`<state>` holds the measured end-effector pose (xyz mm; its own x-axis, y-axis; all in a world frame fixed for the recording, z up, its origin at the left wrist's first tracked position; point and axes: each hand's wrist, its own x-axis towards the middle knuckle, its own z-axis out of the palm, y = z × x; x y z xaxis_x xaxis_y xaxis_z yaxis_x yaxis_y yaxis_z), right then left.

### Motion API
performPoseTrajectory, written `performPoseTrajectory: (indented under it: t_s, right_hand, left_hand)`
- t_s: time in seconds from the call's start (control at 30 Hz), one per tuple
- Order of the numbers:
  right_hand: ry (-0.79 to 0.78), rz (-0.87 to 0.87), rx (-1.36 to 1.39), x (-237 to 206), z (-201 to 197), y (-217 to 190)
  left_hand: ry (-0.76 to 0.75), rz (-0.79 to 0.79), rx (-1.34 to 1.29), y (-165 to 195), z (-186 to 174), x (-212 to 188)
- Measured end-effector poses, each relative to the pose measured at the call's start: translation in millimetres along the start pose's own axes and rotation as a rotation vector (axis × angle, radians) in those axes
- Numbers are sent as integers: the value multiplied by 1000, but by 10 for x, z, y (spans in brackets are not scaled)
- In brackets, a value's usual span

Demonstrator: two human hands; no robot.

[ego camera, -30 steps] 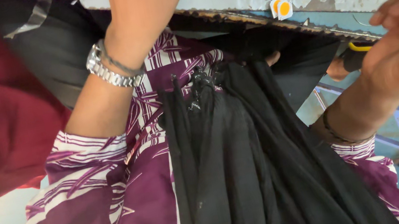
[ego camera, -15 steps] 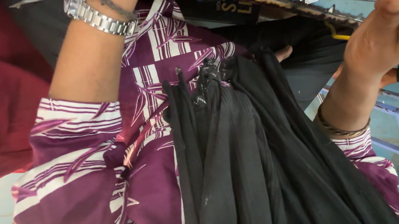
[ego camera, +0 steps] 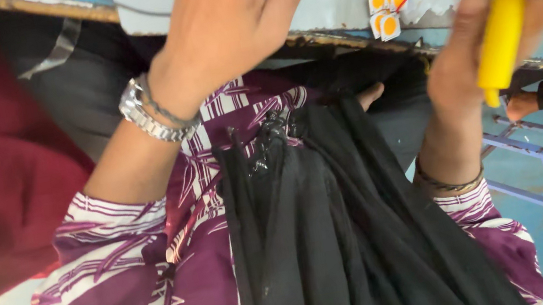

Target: The person strips insulation from the ends of black wires using pliers, dips the stripped ends into a small container of paste, and uses a soldering iron to solder the wire ends onto the contacts of small LED components on the workbench, working through the wires one at a time.

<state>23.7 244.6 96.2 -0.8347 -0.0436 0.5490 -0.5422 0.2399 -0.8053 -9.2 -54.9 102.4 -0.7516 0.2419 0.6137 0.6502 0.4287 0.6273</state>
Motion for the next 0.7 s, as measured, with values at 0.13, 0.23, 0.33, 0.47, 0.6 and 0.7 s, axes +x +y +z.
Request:
performPoseTrajectory:
  t_s: [0.13,0.23,0.33,0.47,0.6,0.7]
  right_hand:
    - [-222,-10,-255,86,237,-249]
    - [-339,-92,-453,208,299,-342]
    - [-385,-185,-615,288,336,-343]
    - [-429,-122,-569,360,354,-329]
    - [-421,-224,-563,425,428,-287]
    - [-395,-191,-425,410,499,-233]
  left_hand:
    - [-38,-98,-96,-11,51,-112]
    - [-47,-96,-30,-73,113,-139]
    - [-18,-68,-34,-106,166,-164]
    - [20,-49,-3,-119,235,-213]
    - [-13,-111,7,-160,282,-215]
    - [-50,-171,-44,-194,314,-195]
